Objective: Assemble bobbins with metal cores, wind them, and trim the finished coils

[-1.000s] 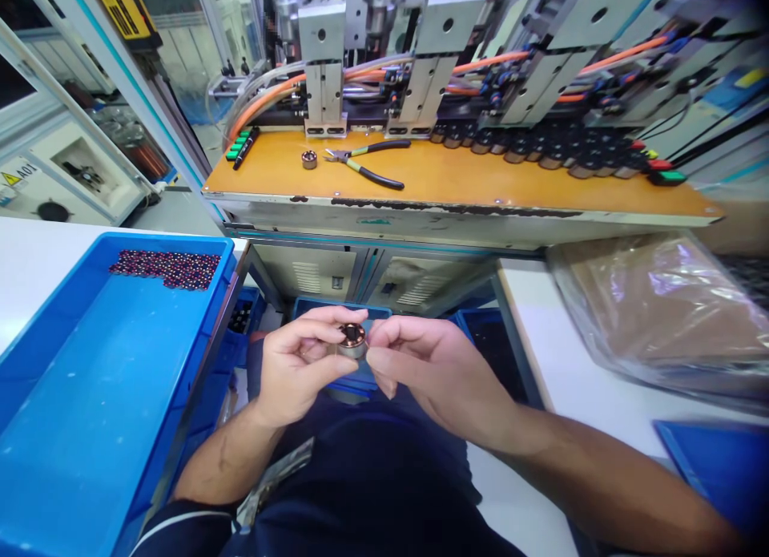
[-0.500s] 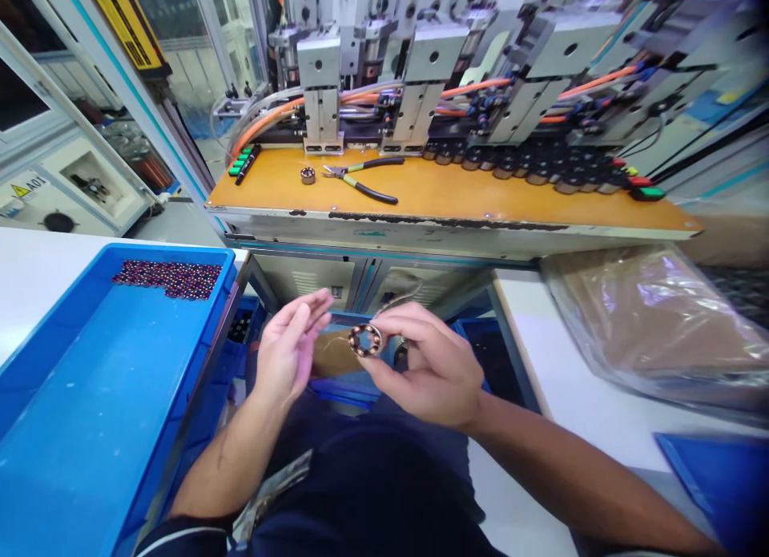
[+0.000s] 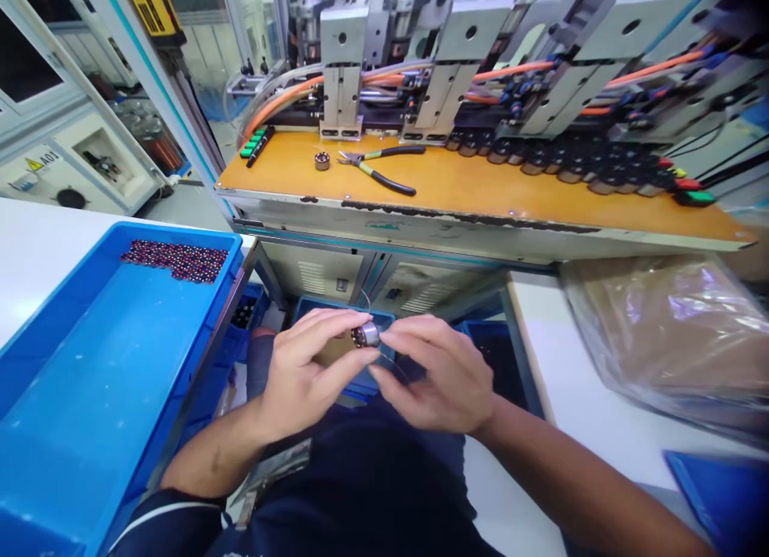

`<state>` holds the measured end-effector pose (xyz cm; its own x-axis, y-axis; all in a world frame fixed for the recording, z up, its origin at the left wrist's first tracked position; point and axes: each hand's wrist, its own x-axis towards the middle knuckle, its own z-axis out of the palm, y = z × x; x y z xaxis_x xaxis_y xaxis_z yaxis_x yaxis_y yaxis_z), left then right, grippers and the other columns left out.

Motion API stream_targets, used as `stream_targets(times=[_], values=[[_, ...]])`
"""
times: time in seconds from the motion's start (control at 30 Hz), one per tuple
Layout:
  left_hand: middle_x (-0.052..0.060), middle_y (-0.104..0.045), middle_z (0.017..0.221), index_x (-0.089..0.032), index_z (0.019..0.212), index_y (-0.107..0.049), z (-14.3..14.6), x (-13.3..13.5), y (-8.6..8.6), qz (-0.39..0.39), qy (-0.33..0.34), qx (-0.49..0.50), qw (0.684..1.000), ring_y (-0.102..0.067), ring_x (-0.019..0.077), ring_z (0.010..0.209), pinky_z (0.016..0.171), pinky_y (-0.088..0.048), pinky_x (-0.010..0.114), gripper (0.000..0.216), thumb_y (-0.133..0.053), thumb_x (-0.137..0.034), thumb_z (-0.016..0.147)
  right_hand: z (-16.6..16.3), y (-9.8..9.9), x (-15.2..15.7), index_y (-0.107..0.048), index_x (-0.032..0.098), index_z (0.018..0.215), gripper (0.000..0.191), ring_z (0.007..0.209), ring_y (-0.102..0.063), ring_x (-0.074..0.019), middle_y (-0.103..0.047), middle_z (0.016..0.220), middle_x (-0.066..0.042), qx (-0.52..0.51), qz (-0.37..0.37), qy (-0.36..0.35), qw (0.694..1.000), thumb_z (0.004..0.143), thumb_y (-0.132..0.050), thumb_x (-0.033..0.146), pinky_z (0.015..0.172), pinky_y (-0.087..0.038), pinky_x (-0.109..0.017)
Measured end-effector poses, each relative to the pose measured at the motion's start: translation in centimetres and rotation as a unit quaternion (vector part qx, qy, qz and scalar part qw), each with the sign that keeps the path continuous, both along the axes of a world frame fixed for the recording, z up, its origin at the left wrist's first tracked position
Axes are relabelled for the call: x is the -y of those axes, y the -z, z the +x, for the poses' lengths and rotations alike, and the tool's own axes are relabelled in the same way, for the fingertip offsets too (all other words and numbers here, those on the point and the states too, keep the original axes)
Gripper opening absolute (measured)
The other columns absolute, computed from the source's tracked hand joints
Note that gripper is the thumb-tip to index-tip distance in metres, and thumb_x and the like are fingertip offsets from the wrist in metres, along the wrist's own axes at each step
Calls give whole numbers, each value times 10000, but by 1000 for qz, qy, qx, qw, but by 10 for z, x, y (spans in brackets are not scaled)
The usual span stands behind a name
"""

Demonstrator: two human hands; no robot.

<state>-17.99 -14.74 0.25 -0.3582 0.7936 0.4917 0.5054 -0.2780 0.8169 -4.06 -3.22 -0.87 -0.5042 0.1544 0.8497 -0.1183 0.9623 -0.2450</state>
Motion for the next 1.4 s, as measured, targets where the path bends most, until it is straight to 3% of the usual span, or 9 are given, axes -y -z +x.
stream_targets(times=[0.17,0.4,0.6,0.73,0.93,1.07,1.2,1.33,1.4], values=[[87,-756,1067,-223,1135,-722,-3,2,6,15,21,6,1000,-679,213,997,902,-544,344,410,-767,-81,753,6,-15,7,-627,166,1012,196,744,-630,-120,-647,849,-57,8,-148,-81,986,845,-648,67,661,-548,-239],[69,-745,1125,-245,1056,-737,-1,-1,5,-26,94,236,967,-717,137,865,712,-583,210,331,-757,-86,767,4,-14,9,-668,149,888,149,713,-614,-96,-636,784,-28,0,-288,-111,951,839,-629,13,642,-511,-211],[100,-740,1100,-193,1035,-729,-11,4,0,1,52,70,996,-703,177,975,750,-584,233,324,-737,-35,752,25,-19,-15,-652,190,827,123,665,-596,-105,-625,762,-7,64,-359,-25,931,895,-592,106,578,-476,-226],[119,-743,1082,-150,1030,-719,-17,4,-11,-7,56,-52,997,-708,177,951,767,-597,246,300,-723,-32,755,31,-46,-33,-666,227,1002,170,751,-610,-153,-647,827,-26,70,-89,17,993,863,-649,131,653,-500,-280],[119,-746,1057,-128,1038,-711,-14,5,-19,-8,70,-92,993,-721,173,942,787,-603,232,297,-732,-41,755,5,-58,-31,-672,186,869,239,695,-531,-163,-661,813,-55,158,214,-59,962,958,-452,155,612,-440,-315],[103,-742,1089,-164,1042,-713,-17,13,-14,-9,80,-43,996,-722,184,964,762,-608,241,312,-734,-37,759,1,-53,-21,-598,151,754,317,659,-502,-120,-588,720,-36,289,-89,-128,945,998,-405,211,622,-432,-258],[100,-732,1114,-177,1021,-721,-22,17,-9,9,85,-29,996,-722,182,963,833,-598,274,307,-734,-23,756,-5,-63,-33,-611,150,763,355,615,-561,-103,-601,678,-8,441,-358,-233,790,995,-427,346,568,-450,-211],[88,-734,1111,-198,1016,-726,-25,17,-7,22,60,-12,998,-711,180,989,865,-582,287,317,-713,-4,765,-42,-74,-95,-658,151,901,252,837,-618,-200,-679,893,-78,267,-189,11,945,879,-610,397,789,-500,-333],[86,-737,1113,-208,1012,-730,-25,18,-7,27,48,-3,998,-709,187,1003,869,-580,297,321,-708,-2,767,-69,-75,-136,-661,131,1053,333,1069,-597,-275,-662,1123,-138,235,-81,104,963,835,-660,382,963,-464,-416]])
